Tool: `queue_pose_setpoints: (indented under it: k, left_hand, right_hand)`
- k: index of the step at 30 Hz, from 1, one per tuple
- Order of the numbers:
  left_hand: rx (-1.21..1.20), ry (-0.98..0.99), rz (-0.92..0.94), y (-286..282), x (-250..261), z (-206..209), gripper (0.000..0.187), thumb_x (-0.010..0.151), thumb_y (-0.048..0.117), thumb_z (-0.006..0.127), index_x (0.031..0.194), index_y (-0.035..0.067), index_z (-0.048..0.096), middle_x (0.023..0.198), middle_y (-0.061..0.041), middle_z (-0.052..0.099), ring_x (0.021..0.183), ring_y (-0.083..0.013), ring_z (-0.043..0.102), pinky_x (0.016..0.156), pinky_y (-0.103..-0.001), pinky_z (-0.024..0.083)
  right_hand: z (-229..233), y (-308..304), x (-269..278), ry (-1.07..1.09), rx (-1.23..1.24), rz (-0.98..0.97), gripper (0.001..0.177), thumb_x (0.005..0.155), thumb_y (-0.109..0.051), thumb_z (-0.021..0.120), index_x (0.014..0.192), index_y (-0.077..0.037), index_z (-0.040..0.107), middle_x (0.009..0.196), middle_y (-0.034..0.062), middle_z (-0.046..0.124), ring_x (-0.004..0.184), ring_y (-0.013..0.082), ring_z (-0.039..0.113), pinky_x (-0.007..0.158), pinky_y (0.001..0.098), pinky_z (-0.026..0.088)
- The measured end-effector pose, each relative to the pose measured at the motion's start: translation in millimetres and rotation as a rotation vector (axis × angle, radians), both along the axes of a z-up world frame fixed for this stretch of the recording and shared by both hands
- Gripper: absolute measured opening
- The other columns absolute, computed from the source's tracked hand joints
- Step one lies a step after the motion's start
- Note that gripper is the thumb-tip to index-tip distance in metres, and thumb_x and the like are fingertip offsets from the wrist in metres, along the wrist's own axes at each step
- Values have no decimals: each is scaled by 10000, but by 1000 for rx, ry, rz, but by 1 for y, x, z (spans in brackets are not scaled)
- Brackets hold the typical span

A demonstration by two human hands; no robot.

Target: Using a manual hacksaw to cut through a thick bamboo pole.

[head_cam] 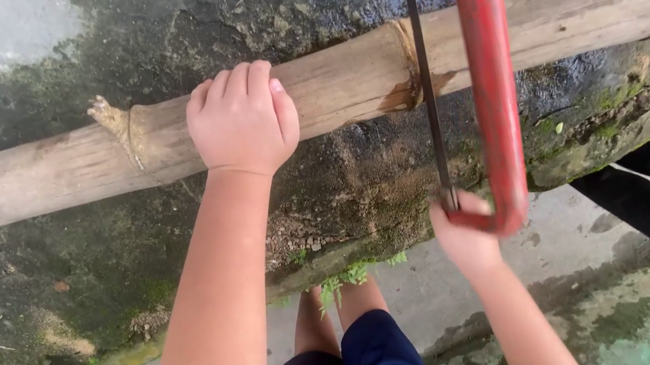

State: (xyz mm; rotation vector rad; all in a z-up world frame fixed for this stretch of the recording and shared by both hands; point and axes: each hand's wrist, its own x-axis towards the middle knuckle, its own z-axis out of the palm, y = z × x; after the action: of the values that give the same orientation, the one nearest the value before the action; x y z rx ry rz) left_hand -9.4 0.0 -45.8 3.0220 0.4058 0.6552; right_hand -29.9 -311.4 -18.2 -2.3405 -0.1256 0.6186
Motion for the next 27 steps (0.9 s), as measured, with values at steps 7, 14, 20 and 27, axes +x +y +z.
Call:
queue_pose_setpoints:
  k: [7, 14, 20, 27]
  left_hand:
    - [17, -25, 27, -7, -5, 8, 260, 821, 305, 323, 767, 194, 552, 657, 46, 492, 671, -130, 555, 695, -294, 455]
    - [-12, -20, 7, -5, -4, 18, 219, 803, 287, 342, 745, 189, 530, 629, 45, 412, 637, -132, 513, 658, -275, 437]
    - [-99, 146, -6, -14, -9, 51, 89, 775, 195, 449, 738, 128, 493, 694, -1, 457, 628, -176, 414, 616, -285, 362]
    - [-93, 179, 8, -9, -4, 45, 101, 786, 186, 453, 746, 128, 525, 684, 15, 472, 611, -158, 414, 571, -271, 361]
  right_hand:
    - [3, -36, -27, 224, -421, 0, 210, 727, -172, 572, 549, -61, 590, 529, 61, 562, 578, 159, 574, 627, 313, 429]
    - [12, 14, 16, 153, -124, -37, 272, 737, -15, 561, 481, -73, 490, 421, 61, 452, 472, 104, 451, 509, 263, 380]
    - [45, -20, -45, 639, -732, -223, 268, 816, -277, 513, 696, -52, 592, 614, 76, 599, 577, 208, 596, 526, 317, 464]
    - [2, 16, 22, 80, -427, 100, 287, 767, -169, 532, 506, -169, 412, 505, -49, 436, 488, 102, 448, 428, 267, 328]
